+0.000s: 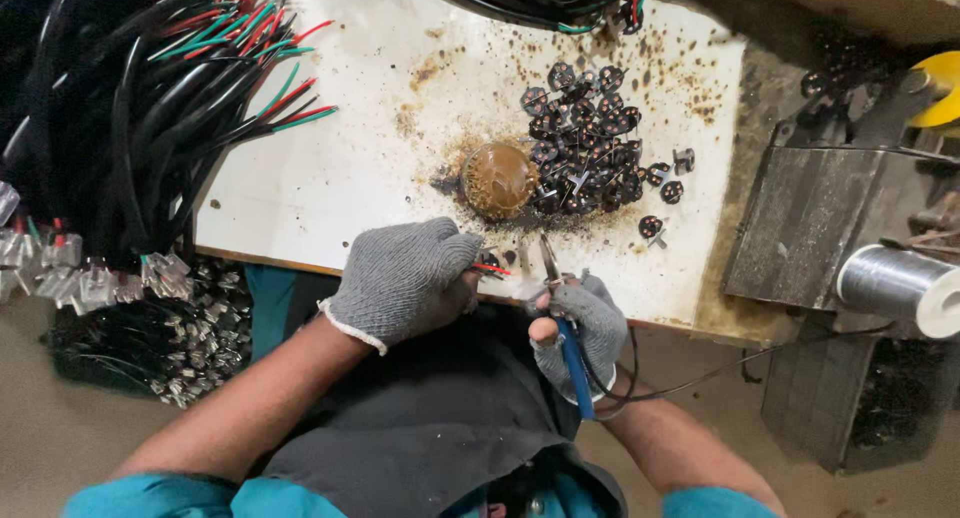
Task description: The person solders wires to small electrical plug components at a workbench. They hold a wire and a plug part in one hand, apply a soldering iron with the other, and place finished assemblies aside while taking new wires and plug parts from piles on the bench.
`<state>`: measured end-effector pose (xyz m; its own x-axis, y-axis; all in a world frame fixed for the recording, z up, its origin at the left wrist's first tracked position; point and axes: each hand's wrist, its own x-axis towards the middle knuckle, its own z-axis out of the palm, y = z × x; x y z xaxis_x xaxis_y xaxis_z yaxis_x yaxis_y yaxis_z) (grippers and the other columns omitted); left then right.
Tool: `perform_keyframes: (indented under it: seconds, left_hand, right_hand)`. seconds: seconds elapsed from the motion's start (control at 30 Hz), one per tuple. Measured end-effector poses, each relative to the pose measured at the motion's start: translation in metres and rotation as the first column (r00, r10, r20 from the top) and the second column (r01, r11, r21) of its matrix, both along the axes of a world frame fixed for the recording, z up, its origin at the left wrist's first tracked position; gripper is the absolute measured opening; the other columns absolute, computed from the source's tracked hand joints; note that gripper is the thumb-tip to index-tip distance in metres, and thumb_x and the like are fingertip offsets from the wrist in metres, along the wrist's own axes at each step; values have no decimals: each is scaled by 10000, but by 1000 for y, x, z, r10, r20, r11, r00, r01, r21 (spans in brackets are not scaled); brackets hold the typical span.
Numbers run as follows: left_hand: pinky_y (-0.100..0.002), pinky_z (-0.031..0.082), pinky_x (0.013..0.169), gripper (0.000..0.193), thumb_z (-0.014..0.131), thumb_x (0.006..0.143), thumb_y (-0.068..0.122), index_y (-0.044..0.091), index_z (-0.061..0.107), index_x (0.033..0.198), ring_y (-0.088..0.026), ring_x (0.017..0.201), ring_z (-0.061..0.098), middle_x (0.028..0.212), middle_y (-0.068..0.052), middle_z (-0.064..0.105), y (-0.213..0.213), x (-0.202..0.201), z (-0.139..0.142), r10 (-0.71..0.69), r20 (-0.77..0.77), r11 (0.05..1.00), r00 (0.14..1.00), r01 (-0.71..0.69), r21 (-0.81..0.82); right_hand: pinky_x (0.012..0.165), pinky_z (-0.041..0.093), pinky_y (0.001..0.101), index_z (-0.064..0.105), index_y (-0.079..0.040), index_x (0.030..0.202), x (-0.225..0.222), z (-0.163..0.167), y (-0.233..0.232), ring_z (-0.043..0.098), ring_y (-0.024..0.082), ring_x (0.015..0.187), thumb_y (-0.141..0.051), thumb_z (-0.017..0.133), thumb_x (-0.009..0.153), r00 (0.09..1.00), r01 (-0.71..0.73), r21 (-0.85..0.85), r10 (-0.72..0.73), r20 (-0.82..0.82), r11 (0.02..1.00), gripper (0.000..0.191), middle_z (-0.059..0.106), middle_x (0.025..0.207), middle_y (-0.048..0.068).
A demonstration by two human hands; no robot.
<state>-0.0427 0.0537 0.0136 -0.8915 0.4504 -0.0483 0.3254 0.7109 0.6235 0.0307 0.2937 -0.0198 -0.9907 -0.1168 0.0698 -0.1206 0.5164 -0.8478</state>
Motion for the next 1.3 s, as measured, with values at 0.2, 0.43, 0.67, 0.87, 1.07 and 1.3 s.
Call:
perform_keyframes:
  seconds: [0.2,0.43,0.67,0.87,1.07,1.3]
  left_hand:
    - [-476,508,539,147,733,770,278,156,656,796,-329,631,660,728,-94,623,13,-16,-21,14,-30,1000,999,-14,3]
    - [-467,496,518,132,736,770,254,160,662,825,-319,622,656,730,-89,615,0,-15,-30,2,-40,1000,999,-1,20]
    - [-464,500,525,147,731,762,259,169,660,854,-318,627,656,743,-90,612,-6,-29,-45,-14,-30,998,999,16,65]
    - [-477,500,524,153,735,767,280,167,652,827,-328,630,659,740,-93,616,-9,-30,-38,-25,10,1000,1000,25,15]
    - [-475,503,516,166,737,773,296,168,667,852,-329,621,663,745,-93,622,-15,-23,-31,-21,33,1000,999,20,18]
    - [-464,505,530,176,748,760,272,185,669,891,-320,632,663,750,-85,612,-13,-26,-45,-19,-1,998,1000,19,54]
  right_hand:
    - [616,572,336,371,-83,1366,-17,-33,-10,661,169,643,-352,676,1013,969,238,-548,-153,196,802,538,670,759,30]
    - [952,551,377,368,-38,1295,-33,-25,-28,689,216,954,-32,662,1015,996,83,-238,-73,52,968,406,712,1007,135]
    - [890,562,348,606,-48,1149,-45,-21,-51,725,218,940,-50,739,915,994,109,-13,-109,4,994,270,754,1012,124]
    - [767,589,352,666,-22,948,-32,-29,-62,748,306,815,-91,795,859,968,216,107,-198,-155,971,171,711,881,143]
    - [742,563,387,660,-48,946,-25,-24,-65,714,348,795,-114,838,797,978,193,261,-163,-134,946,241,686,852,152]
    - [806,544,389,494,25,1031,-50,-13,-67,703,225,854,-140,787,905,972,196,-31,-198,-128,980,359,708,967,75]
